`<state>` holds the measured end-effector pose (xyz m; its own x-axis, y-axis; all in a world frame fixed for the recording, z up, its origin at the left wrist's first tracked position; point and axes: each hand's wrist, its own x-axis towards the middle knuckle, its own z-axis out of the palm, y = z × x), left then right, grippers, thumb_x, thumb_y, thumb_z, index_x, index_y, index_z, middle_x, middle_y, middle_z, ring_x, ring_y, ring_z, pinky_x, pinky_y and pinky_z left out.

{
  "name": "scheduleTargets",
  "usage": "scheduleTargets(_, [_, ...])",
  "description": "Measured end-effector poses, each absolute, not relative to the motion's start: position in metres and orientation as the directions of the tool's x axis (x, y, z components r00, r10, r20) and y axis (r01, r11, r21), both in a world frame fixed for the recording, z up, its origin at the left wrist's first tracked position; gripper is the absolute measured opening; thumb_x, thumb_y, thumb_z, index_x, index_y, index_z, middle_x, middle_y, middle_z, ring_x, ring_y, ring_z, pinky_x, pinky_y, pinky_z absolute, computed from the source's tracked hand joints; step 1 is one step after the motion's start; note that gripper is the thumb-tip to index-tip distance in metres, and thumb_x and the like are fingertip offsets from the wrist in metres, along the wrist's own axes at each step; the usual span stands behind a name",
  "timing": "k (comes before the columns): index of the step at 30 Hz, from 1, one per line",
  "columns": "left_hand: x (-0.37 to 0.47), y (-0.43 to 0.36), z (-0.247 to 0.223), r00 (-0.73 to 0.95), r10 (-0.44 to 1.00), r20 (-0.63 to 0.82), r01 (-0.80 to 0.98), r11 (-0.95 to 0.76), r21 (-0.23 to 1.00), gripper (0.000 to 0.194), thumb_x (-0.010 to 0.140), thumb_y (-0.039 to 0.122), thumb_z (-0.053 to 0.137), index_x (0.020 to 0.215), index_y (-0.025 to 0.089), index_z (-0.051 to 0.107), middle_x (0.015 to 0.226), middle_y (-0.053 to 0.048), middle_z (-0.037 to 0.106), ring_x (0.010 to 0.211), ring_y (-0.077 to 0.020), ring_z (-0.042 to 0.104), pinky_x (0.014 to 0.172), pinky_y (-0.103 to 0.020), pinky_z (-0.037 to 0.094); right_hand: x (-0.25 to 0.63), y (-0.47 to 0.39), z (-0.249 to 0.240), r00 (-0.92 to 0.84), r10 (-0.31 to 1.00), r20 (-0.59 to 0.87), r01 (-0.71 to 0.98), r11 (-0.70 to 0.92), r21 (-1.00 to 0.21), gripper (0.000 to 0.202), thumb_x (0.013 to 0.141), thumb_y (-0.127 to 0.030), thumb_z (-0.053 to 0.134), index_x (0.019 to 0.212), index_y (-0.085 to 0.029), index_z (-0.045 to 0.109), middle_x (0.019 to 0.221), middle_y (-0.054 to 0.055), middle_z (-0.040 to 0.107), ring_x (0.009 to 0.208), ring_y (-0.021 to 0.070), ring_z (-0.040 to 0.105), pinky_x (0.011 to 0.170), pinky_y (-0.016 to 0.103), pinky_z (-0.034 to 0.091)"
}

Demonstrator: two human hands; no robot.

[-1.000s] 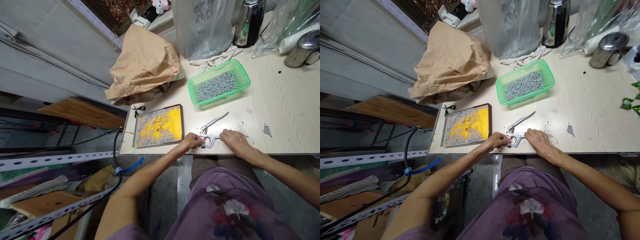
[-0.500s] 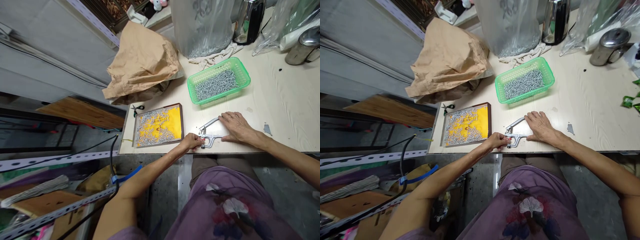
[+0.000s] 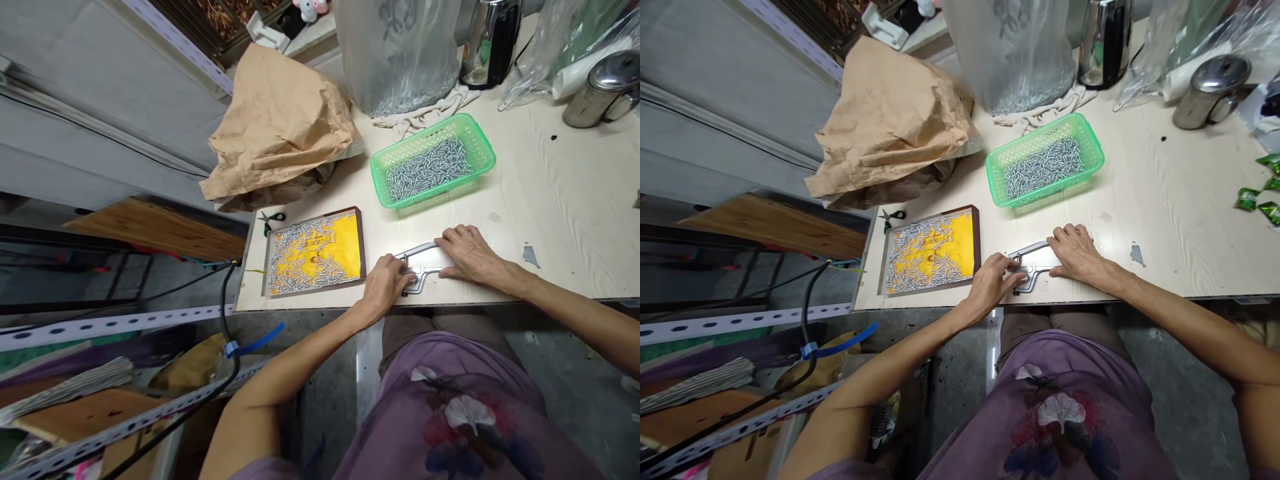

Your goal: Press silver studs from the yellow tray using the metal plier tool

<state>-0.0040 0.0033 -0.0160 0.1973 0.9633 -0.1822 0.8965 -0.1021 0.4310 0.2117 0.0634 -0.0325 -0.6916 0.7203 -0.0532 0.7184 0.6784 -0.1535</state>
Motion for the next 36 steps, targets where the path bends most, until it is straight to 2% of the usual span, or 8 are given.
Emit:
scheduleTargets(4, [0.018, 0.019, -0.030, 0.479, 0.876, -0.049, 0.824, -0.430, 0.369, 0.053, 0.081, 0.031, 0.072, 0.127, 0.015, 0.051, 0.130, -0.017, 0.056, 0.117, -0.0289, 0.052, 0.099, -0.045, 0.046, 0.210, 0.061, -0.029, -0.705, 0.708, -0.053, 0.709, 0.697, -0.107, 0.044, 0.075, -0.044, 0.076, 0.104, -0.013, 0.064, 0.101, 0.015, 0.064, 0.095, 0.0298, 0.053, 0.083, 0.040, 0.033])
scheduleTargets(8, [0.025, 0.033, -0.041, 0.581, 0.810, -0.081, 0.768, -0.512, 0.384, 0.059, 0.083, 0.027, 0.069, 0.134, 0.014, 0.042, 0.129, -0.016, 0.055, 0.115, -0.0288, 0.052, 0.100, -0.045, 0.045, 0.216, 0.062, -0.027, -0.719, 0.688, -0.095, 0.695, 0.709, -0.120, 0.060, 0.068, -0.045, 0.081, 0.114, -0.013, 0.060, 0.110, 0.015, 0.063, 0.098, 0.0307, 0.053, 0.084, 0.040, 0.035])
scheduleTargets(11, [0.027, 0.035, -0.040, 0.586, 0.803, -0.111, 0.773, -0.512, 0.375, 0.063, 0.081, 0.030, 0.070, 0.133, 0.013, 0.040, 0.125, -0.016, 0.055, 0.112, -0.0294, 0.052, 0.099, -0.046, 0.045, 0.220, 0.062, -0.027, -0.712, 0.690, -0.132, 0.702, 0.695, -0.157, 0.061, 0.067, -0.037, 0.084, 0.116, -0.012, 0.059, 0.108, 0.015, 0.063, 0.098, 0.0298, 0.054, 0.081, 0.038, 0.038])
scheduleTargets(18, [0.041, 0.043, -0.029, 0.592, 0.774, -0.224, 0.797, -0.521, 0.306, 0.034, 0.088, 0.027, 0.062, 0.118, 0.016, 0.052, 0.111, -0.010, 0.058, 0.106, -0.0259, 0.051, 0.091, -0.041, 0.048, 0.220, 0.056, -0.031, -0.659, 0.745, -0.106, 0.748, 0.634, -0.194, 0.036, 0.076, -0.030, 0.078, 0.104, -0.013, 0.064, 0.098, 0.012, 0.064, 0.092, 0.0264, 0.055, 0.074, 0.034, 0.042])
scheduleTargets(24, [0.045, 0.049, -0.027, 0.579, 0.769, -0.272, 0.814, -0.525, 0.248, 0.013, 0.095, 0.027, 0.052, 0.099, 0.016, 0.059, 0.095, -0.008, 0.059, 0.099, -0.0239, 0.052, 0.079, -0.035, 0.047, 0.219, 0.060, -0.033, -0.692, 0.715, -0.105, 0.718, 0.665, -0.203, 0.010, 0.085, -0.023, 0.069, 0.089, -0.013, 0.067, 0.086, 0.009, 0.064, 0.085, 0.0221, 0.055, 0.071, 0.031, 0.038])
scheduleTargets(32, [0.047, 0.054, -0.028, 0.564, 0.782, -0.265, 0.825, -0.524, 0.213, 0.021, 0.098, 0.028, 0.045, 0.092, 0.016, 0.062, 0.091, -0.007, 0.062, 0.096, -0.0220, 0.054, 0.079, -0.032, 0.048, 0.217, 0.065, -0.034, -0.674, 0.728, -0.124, 0.735, 0.643, -0.215, 0.016, 0.093, -0.025, 0.058, 0.084, -0.016, 0.067, 0.080, 0.008, 0.063, 0.080, 0.0202, 0.054, 0.068, 0.029, 0.036])
scheduleTargets(34, [0.044, 0.051, -0.031, 0.570, 0.793, -0.215, 0.819, -0.525, 0.232, 0.018, 0.097, 0.027, 0.047, 0.097, 0.016, 0.061, 0.096, -0.008, 0.064, 0.097, -0.0220, 0.054, 0.082, -0.034, 0.049, 0.220, 0.063, -0.033, -0.673, 0.734, -0.090, 0.731, 0.642, -0.231, 0.013, 0.091, -0.026, 0.061, 0.091, -0.015, 0.067, 0.085, 0.009, 0.064, 0.084, 0.0213, 0.054, 0.071, 0.030, 0.038])
scheduleTargets(36, [0.041, 0.046, -0.038, 0.570, 0.810, -0.139, 0.810, -0.525, 0.262, 0.020, 0.096, 0.028, 0.050, 0.109, 0.016, 0.059, 0.109, -0.010, 0.064, 0.102, -0.0229, 0.055, 0.088, -0.037, 0.050, 0.227, 0.064, -0.033, -0.687, 0.726, -0.039, 0.710, 0.659, -0.250, 0.024, 0.087, -0.030, 0.065, 0.105, -0.014, 0.065, 0.095, 0.011, 0.064, 0.089, 0.0239, 0.054, 0.076, 0.032, 0.040])
